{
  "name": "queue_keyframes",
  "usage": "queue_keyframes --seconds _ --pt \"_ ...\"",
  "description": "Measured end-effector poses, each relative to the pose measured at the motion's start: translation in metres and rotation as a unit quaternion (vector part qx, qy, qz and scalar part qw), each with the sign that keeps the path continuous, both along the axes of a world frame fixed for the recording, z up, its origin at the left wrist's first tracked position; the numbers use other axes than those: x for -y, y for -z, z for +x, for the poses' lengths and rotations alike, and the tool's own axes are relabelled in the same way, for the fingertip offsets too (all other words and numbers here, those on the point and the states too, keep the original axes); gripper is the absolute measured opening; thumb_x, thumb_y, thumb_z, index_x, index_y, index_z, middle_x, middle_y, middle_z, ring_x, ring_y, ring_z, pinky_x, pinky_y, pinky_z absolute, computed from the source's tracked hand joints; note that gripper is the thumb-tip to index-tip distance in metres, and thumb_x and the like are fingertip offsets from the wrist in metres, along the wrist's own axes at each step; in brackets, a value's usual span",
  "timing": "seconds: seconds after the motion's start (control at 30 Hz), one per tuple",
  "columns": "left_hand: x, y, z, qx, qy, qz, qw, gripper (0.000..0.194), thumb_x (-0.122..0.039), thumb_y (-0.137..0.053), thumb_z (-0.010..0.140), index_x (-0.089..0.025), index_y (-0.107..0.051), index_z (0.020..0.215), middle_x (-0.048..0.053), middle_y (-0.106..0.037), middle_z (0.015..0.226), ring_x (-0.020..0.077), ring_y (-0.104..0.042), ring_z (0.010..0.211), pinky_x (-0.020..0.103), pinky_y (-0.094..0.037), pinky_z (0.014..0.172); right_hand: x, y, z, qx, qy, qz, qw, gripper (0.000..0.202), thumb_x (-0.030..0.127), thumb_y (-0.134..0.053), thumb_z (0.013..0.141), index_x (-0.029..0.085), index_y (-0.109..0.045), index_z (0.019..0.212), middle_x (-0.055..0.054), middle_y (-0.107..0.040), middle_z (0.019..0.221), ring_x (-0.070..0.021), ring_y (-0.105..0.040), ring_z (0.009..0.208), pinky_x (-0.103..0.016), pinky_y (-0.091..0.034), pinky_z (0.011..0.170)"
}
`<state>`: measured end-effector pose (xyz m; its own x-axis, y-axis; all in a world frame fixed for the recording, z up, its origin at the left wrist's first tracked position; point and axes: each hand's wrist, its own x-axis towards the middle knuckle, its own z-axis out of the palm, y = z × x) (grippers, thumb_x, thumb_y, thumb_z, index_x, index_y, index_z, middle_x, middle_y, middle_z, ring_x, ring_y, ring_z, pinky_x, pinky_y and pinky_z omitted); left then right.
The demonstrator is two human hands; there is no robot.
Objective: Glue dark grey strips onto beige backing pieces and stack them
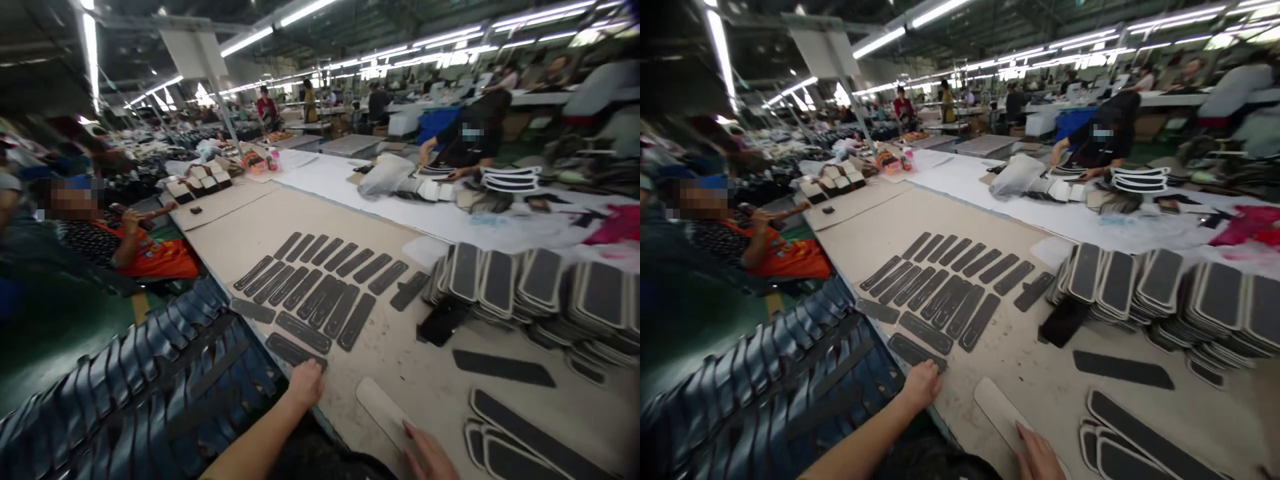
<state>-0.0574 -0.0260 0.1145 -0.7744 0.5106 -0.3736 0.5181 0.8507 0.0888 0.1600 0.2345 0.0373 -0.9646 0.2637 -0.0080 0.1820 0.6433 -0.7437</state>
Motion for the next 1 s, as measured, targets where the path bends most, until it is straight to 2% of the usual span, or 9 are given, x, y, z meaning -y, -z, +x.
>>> queue_keyframes --seconds 0.2,0.33,0.43,0.57,0.63,0.73,0.8,0.9,1.0 --pt "0.010 -0.098 0.018 -0.042 -0.072 0.215 0.973 0.016 -0.023 -0.045 0.078 -0.018 -0.060 0.072 0.003 -0.058 0.073 0.0147 -0.055 0.070 0.024 -0.041 0.068 0.018 -0.038 -0.020 0.087 0.099 -0.224 0.966 0.043 0.050 -0.055 0.074 0.020 -0.066 0.103 -0.009 -0.068 0.100 -0.0232 -0.062 0.093 -0.035 -0.049 0.087" --pt "-0.004 -0.156 0.023 0.098 -0.174 0.376 0.905 0.017 -0.035 -0.056 0.070 -0.019 -0.061 0.069 -0.002 -0.052 0.057 0.0120 -0.046 0.051 0.023 -0.036 0.052 0.035 -0.057 -0.050 0.142 0.124 -0.442 0.877 0.055 0.058 -0.060 0.066 0.020 -0.064 0.106 -0.009 -0.066 0.105 -0.0243 -0.061 0.092 -0.037 -0.051 0.082" --pt "-0.017 -0.178 0.026 0.209 -0.223 0.454 0.837 0.023 -0.041 -0.063 0.064 -0.018 -0.061 0.067 -0.002 -0.048 0.054 0.0112 -0.042 0.050 0.022 -0.033 0.049 0.042 -0.062 -0.066 0.150 0.148 -0.543 0.813 0.058 0.059 -0.064 0.061 0.022 -0.062 0.105 -0.008 -0.062 0.112 -0.0223 -0.060 0.094 -0.036 -0.051 0.076" --pt "-0.031 -0.181 0.032 0.303 -0.248 0.508 0.767 0.024 -0.040 -0.067 0.062 -0.017 -0.061 0.066 -0.001 -0.051 0.055 0.0114 -0.044 0.051 0.023 -0.035 0.050 0.041 -0.077 -0.066 0.139 0.153 -0.621 0.757 0.045 0.060 -0.062 0.065 0.021 -0.063 0.087 -0.004 -0.064 0.094 -0.0173 -0.060 0.084 -0.031 -0.051 0.071" --pt "-0.036 -0.177 0.033 0.325 -0.262 0.530 0.738 0.024 -0.039 -0.068 0.062 -0.017 -0.060 0.068 0.000 -0.053 0.056 0.0115 -0.046 0.052 0.023 -0.036 0.050 0.038 -0.086 -0.061 0.140 0.137 -0.638 0.745 0.042 0.060 -0.063 0.065 0.019 -0.061 0.074 -0.002 -0.062 0.075 -0.0157 -0.059 0.075 -0.030 -0.050 0.069" --pt "-0.040 -0.165 0.032 0.348 -0.279 0.548 0.707 0.025 -0.037 -0.068 0.062 -0.016 -0.059 0.072 0.000 -0.054 0.055 0.0117 -0.049 0.052 0.023 -0.037 0.050 0.030 -0.090 -0.049 0.134 0.135 -0.646 0.740 0.040 0.055 -0.067 0.063 0.018 -0.062 0.077 0.001 -0.059 0.067 -0.0129 -0.056 0.069 -0.028 -0.049 0.070" --pt "-0.041 -0.154 0.029 0.368 -0.286 0.548 0.694 0.025 -0.035 -0.067 0.064 -0.016 -0.059 0.076 0.000 -0.056 0.056 0.0117 -0.050 0.053 0.023 -0.038 0.050 0.025 -0.087 -0.040 0.133 0.169 -0.620 0.755 0.041 0.055 -0.067 0.063 0.017 -0.062 0.079 0.002 -0.058 0.065 -0.0117 -0.055 0.065 -0.027 -0.049 0.069" --pt "-0.043 -0.129 0.025 0.399 -0.295 0.532 0.686 0.029 -0.037 -0.068 0.064 -0.015 -0.059 0.080 0.001 -0.059 0.060 0.0132 -0.053 0.056 0.023 -0.039 0.051 0.016 -0.076 -0.023 0.146 0.226 -0.525 0.807 0.040 0.056 -0.066 0.060 0.018 -0.056 0.061 0.004 -0.052 0.055 -0.0118 -0.052 0.057 -0.028 -0.048 0.064" --pt "-0.048 -0.093 0.025 0.391 -0.298 0.488 0.721 0.033 -0.042 -0.069 0.061 -0.014 -0.058 0.076 0.000 -0.058 0.056 0.0106 -0.049 0.052 0.021 -0.037 0.051 0.008 -0.061 0.002 0.143 0.248 -0.424 0.859 0.039 0.053 -0.061 0.063 0.019 -0.047 0.049 0.004 -0.047 0.048 -0.0128 -0.050 0.052 -0.029 -0.046 0.059"
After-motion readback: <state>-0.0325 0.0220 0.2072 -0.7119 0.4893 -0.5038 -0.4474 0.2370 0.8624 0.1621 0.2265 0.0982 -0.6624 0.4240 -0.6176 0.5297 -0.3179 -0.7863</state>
